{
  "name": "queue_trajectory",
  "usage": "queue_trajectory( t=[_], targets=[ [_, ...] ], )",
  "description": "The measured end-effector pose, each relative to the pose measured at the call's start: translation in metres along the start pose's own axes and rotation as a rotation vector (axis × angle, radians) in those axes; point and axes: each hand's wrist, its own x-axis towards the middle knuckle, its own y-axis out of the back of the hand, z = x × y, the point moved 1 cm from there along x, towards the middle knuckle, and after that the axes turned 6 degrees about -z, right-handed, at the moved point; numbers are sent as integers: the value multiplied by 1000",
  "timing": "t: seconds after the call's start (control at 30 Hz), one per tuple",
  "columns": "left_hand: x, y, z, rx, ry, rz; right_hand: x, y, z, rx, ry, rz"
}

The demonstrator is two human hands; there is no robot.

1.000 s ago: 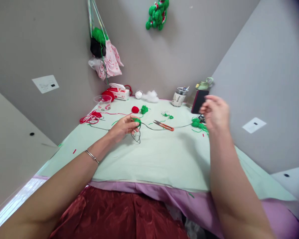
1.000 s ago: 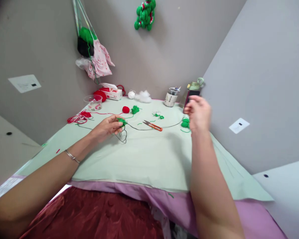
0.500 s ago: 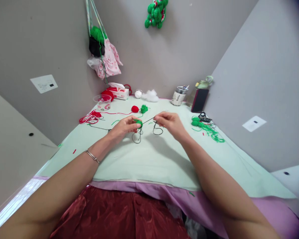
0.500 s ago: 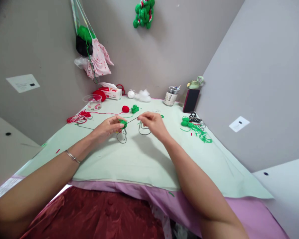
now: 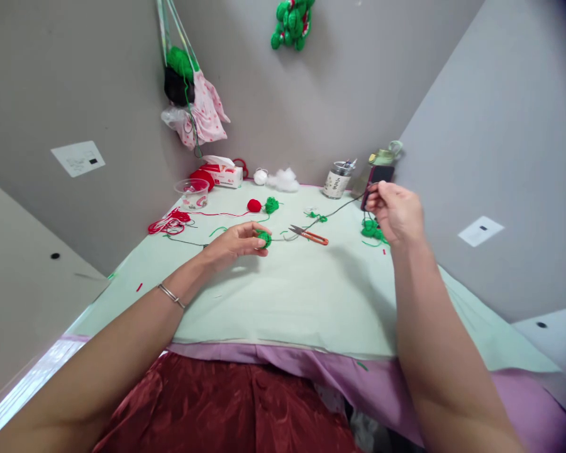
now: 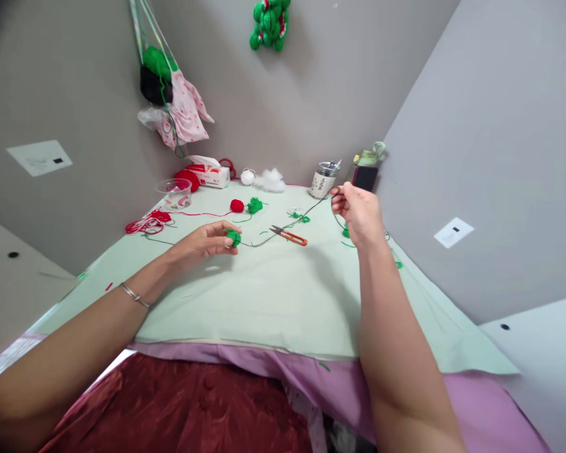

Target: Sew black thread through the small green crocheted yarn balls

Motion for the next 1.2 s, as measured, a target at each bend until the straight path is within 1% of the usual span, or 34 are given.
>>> queue_trajectory(
  t=[0.07,0.13,0.23,0.3,0.37,0.43,0.57,0.67,0.97,1.2],
  targets=[
    [0,1,0,-25,-17,-11,-7,-15,-3,-43,-38,-128],
    [-1,2,1,-34,-28,-23,-17,-33,-8,-113,-24,-220],
    [-1,0,1,-33,-40,-33,-37,-63,-17,-234,76,-337],
    [-1,-2,1,-31,-46,-17,-53,-82,-24,-295,121,-403],
    [-1,-2,2,-33,-45,11,-68,-97,-31,-354,174,-442],
    [-1,-3,2,-37,-42,27,-80,-107,-38,-434,272,-475],
    [-1,-3,3,-37,-39,37,-93,-116,-42,-587,491,-519],
    [-1,-3,3,-28,-42,48,-96,-119,-38,-656,570,-544],
    [-1,-3,3,-17,-55,44,-96,-117,-33,-722,619,-562],
    [0,-2,-1,114,-57,89,-102,-123,-36,-852,650,-619]
  ],
)
